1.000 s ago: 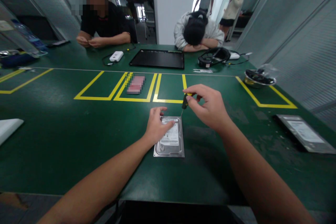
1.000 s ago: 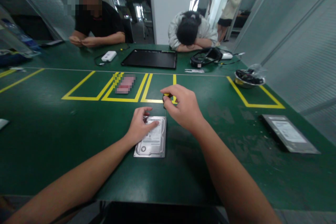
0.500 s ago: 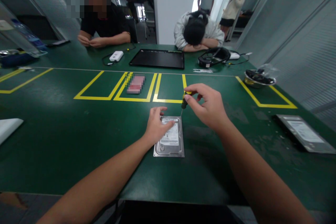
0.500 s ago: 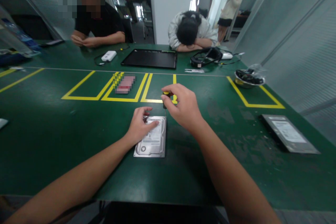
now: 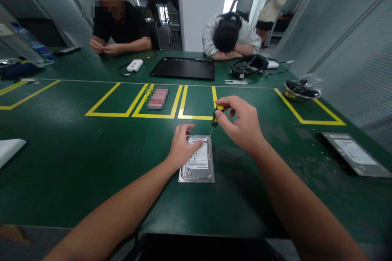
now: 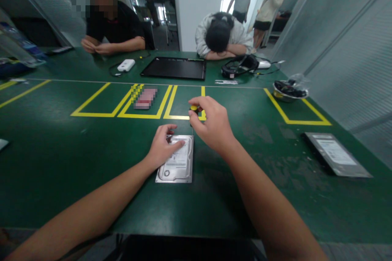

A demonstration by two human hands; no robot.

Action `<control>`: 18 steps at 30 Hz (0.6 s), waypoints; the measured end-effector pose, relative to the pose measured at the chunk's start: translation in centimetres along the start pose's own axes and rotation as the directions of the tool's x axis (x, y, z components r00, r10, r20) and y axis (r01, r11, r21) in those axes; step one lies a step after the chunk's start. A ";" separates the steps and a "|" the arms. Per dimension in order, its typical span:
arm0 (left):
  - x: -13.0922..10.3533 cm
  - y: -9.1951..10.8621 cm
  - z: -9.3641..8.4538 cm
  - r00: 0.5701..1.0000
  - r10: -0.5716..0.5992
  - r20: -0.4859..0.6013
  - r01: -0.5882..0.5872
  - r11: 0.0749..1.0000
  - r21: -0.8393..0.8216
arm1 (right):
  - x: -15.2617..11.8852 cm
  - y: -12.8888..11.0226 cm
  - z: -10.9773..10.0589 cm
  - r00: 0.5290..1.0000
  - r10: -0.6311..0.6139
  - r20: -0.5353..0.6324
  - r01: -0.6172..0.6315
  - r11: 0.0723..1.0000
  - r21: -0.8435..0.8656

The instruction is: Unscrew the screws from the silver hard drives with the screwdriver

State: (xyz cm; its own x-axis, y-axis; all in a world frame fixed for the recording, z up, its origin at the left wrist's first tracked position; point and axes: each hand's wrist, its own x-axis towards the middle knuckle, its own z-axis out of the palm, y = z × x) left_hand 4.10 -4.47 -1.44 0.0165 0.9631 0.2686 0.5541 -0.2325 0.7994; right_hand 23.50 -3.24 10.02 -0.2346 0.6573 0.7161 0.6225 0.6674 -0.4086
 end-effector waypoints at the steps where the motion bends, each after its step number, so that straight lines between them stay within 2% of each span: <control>1: 0.0 0.0 0.0 1.000 0.005 0.001 -0.005 1.000 0.003 | 0.0 0.0 0.0 1.000 0.003 -0.003 -0.003 1.000 -0.007; 7: 0.1 -0.3 0.2 1.000 -0.012 0.027 0.014 0.999 -0.047 | 0.1 -0.1 -0.1 1.000 0.000 -0.009 -0.001 0.999 -0.054; 13: 0.1 0.0 0.0 0.998 -0.033 0.052 0.035 0.999 -0.040 | 0.1 -0.2 -0.2 0.999 -0.015 0.030 0.016 1.000 -0.016; 18: 0.1 0.1 -0.1 0.998 -0.038 0.051 0.040 0.998 -0.044 | 0.1 -0.1 0.0 1.000 0.003 0.010 -0.003 0.999 -0.035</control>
State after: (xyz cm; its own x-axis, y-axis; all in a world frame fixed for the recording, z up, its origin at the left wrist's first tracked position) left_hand 4.07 -4.40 -1.27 0.0380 0.9769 0.2105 0.5173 -0.1994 0.8323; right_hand 23.44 -3.31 10.15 -0.2400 0.6632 0.7089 0.6493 0.6526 -0.3906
